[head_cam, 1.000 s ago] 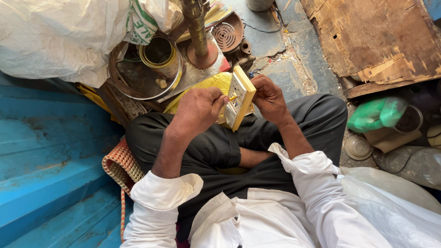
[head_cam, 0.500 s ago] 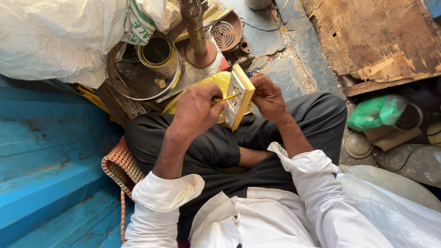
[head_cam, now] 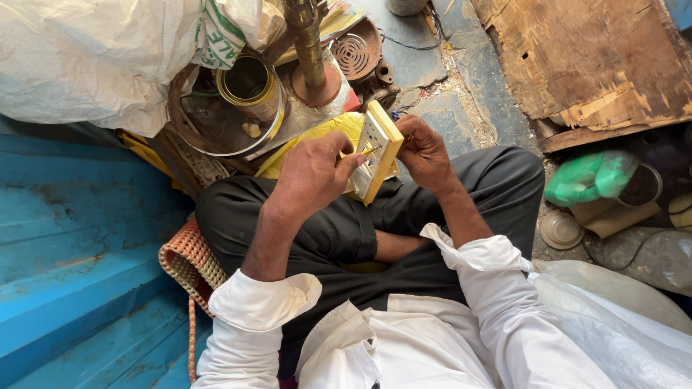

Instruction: The person unscrews the casing of a power strip using a small screwdriver, opens it to expose the internal wiring, and uses the screwdriver to secure wires into a component.

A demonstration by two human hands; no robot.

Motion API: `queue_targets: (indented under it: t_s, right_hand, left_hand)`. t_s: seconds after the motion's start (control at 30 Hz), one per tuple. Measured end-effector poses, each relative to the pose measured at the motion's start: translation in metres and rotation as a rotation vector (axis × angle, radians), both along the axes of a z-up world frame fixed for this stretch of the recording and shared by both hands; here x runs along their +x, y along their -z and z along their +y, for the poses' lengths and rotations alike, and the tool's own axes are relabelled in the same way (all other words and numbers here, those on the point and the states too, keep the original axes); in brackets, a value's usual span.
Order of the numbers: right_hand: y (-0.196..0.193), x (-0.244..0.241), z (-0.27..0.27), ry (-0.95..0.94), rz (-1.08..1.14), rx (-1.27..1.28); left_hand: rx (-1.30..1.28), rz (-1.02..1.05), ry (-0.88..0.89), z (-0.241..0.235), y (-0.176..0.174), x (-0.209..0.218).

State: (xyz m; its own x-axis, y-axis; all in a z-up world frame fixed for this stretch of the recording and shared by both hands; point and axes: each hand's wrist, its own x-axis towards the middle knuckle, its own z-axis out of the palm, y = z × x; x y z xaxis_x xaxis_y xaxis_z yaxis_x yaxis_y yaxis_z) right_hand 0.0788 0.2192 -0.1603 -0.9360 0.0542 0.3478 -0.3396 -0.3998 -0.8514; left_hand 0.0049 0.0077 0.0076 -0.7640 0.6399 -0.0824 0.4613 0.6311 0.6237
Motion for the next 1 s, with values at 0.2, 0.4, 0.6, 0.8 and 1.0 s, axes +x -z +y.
queue_targets:
  t_s: [0.2, 0.4, 0.6, 0.8, 1.0]
  right_hand:
    - [0.002, 0.0, -0.001, -0.004, 0.003, -0.008]
    - [-0.001, 0.002, 0.002, -0.008, -0.026, -0.021]
    - [-0.008, 0.006, 0.005, -0.017, -0.065, 0.042]
    - [-0.012, 0.008, 0.001, -0.004, -0.119, 0.02]
    - [-0.014, 0.009, 0.0, 0.028, -0.129, 0.12]
  left_hand:
    - [-0.079, -0.012, -0.025, 0.0, 0.002, -0.002]
    - [-0.025, -0.003, -0.003, -0.001, -0.003, -0.003]
    - [-0.039, 0.027, 0.029, -0.009, -0.008, -0.006]
    - [-0.025, 0.057, 0.044, -0.01, -0.005, -0.005]
    - [0.018, 0.089, 0.055, -0.01, -0.009, -0.008]
